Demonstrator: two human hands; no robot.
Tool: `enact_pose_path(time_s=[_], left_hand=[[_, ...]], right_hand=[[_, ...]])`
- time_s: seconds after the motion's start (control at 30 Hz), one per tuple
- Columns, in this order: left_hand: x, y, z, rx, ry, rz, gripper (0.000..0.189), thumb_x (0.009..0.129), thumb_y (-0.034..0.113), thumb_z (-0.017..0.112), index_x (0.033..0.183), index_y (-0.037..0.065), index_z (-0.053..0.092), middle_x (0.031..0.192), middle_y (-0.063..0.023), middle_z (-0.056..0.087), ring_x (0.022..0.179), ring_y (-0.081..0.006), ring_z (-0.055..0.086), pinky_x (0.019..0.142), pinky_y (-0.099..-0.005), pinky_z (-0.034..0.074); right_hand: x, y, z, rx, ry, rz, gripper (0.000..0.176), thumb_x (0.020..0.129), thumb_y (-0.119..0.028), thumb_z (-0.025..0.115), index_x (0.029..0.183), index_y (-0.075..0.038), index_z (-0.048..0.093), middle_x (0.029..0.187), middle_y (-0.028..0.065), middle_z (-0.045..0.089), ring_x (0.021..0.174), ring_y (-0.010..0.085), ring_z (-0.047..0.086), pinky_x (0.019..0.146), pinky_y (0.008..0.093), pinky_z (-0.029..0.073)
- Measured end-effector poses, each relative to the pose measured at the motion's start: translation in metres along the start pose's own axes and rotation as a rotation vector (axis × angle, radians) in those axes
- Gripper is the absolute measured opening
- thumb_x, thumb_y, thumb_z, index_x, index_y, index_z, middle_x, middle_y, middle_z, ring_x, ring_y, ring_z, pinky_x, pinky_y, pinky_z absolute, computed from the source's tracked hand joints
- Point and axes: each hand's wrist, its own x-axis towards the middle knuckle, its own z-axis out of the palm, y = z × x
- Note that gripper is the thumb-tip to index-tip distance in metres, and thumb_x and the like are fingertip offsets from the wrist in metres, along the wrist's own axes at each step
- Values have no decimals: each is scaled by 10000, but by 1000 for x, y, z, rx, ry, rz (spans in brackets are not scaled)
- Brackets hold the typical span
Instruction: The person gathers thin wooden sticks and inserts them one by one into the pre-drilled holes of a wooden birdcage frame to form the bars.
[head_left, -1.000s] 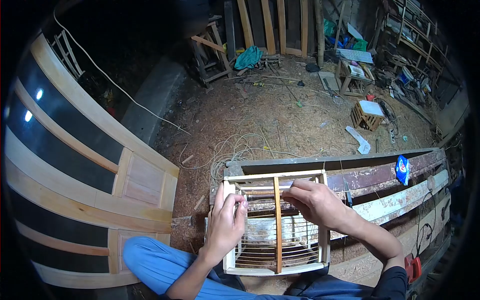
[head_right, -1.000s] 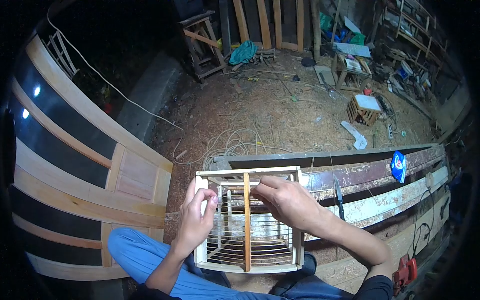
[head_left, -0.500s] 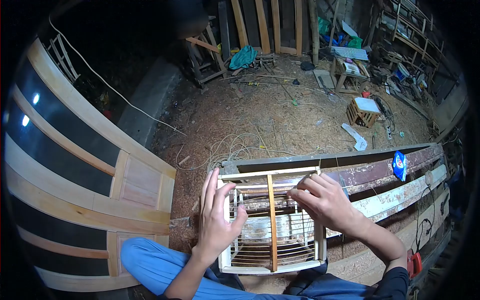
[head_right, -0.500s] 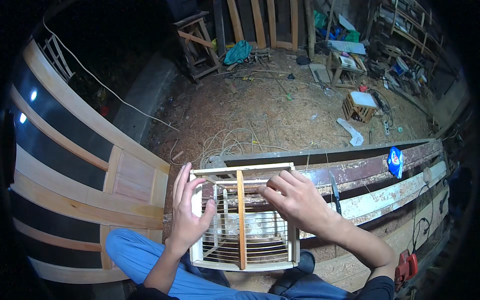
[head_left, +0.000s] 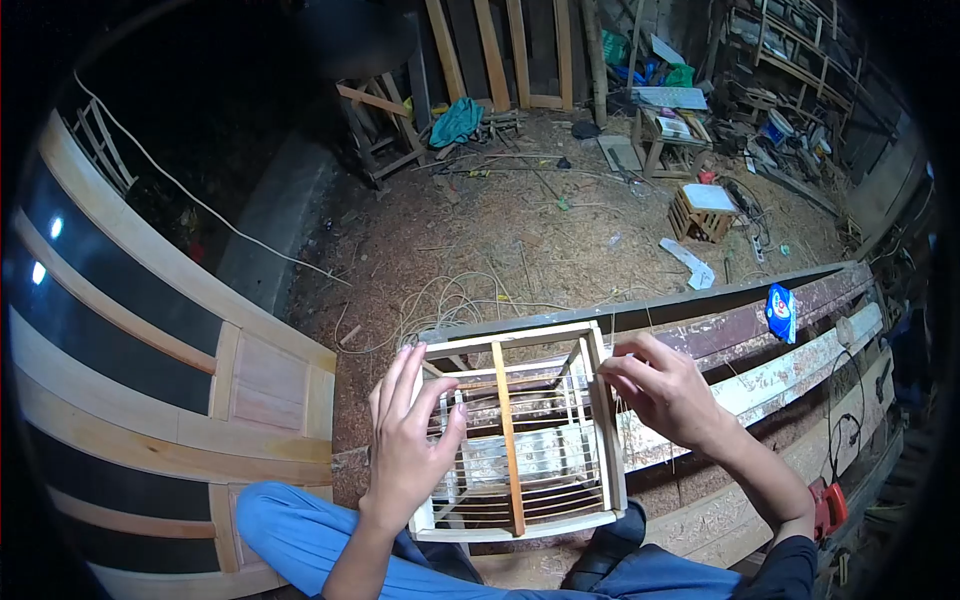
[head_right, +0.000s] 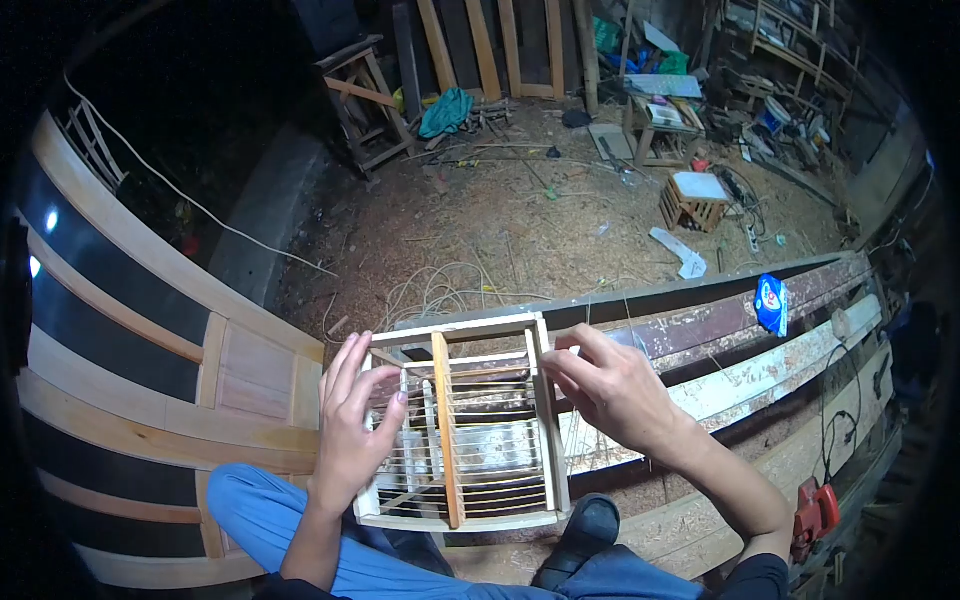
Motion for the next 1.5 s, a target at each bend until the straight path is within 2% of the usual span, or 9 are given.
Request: enact_pose_path(time_s=[0.33,0.47,0.53,0.6,0.67,0.7,1.0,1.33,1.5], left_hand=[[15,17,-1,35,-1,49,276,960,210,723,1188,55,735,1548,-240,540,1513,-394,428,1224,-531,312],[43,44,2,-33,-61,260,265,957,171,722,1199,63,743,1453,-189,639,1427,-356,539,1207,-511,345],[56,52,12,-80,-190,405,275,961,169,724,1215,65,741,1399,-162,676,1355,-316,600,1190,-506,370],[66,56,23,-88,-170,466,282,951,164,740,1218,72,742,1280,-119,735,1224,-257,669,1163,-485,401],[75,60,27,-80,-339,534,295,926,147,768,1213,83,744,1153,-85,768,1094,-218,707,1127,-461,435],[78,58,35,-107,-284,572,295,894,125,798,1185,93,757,1013,-61,779,973,-210,722,1044,-428,479],[73,54,47,-189,-245,561,315,841,97,832,1151,102,780,998,-58,791,885,-203,725,903,-374,495],[71,50,47,-218,-250,611,352,849,32,786,1198,73,757,1025,-65,782,929,-222,719,919,-382,502],[71,49,48,-196,-250,629,368,804,6,816,1166,37,759,1039,-83,791,917,-235,712,915,-386,516]], right_hand=[[-4,2,-3,-116,-41,-56,385,775,33,751,1140,-79,701,1043,100,661,868,273,712,685,392,589],[-3,1,-2,-139,-19,-79,313,801,9,722,1101,-74,696,1022,87,661,876,259,710,676,382,586],[-3,1,-1,-147,-12,-83,290,815,-5,715,1095,-75,692,1017,83,657,874,255,707,672,381,584],[-4,1,-1,-169,-32,-80,268,833,-37,713,1096,-80,686,1007,77,647,869,250,700,669,377,581],[-7,3,0,-164,-38,-79,263,838,-56,716,1097,-85,679,1006,71,641,872,244,695,670,372,581],[-7,3,0,-152,-27,-80,266,836,-57,718,1097,-86,677,1011,70,642,874,242,696,671,371,581],[-11,3,6,-80,27,-80,306,824,-35,716,1125,-71,672,1012,78,651,872,254,705,662,379,585],[0,3,-7,-160,-82,-127,327,797,-59,726,1120,-56,671,1057,84,643,970,241,686,733,379,584],[11,-5,-14,-349,-127,-226,202,835,-140,705,1015,-57,665,983,55,610,955,200,648,802,337,542]])
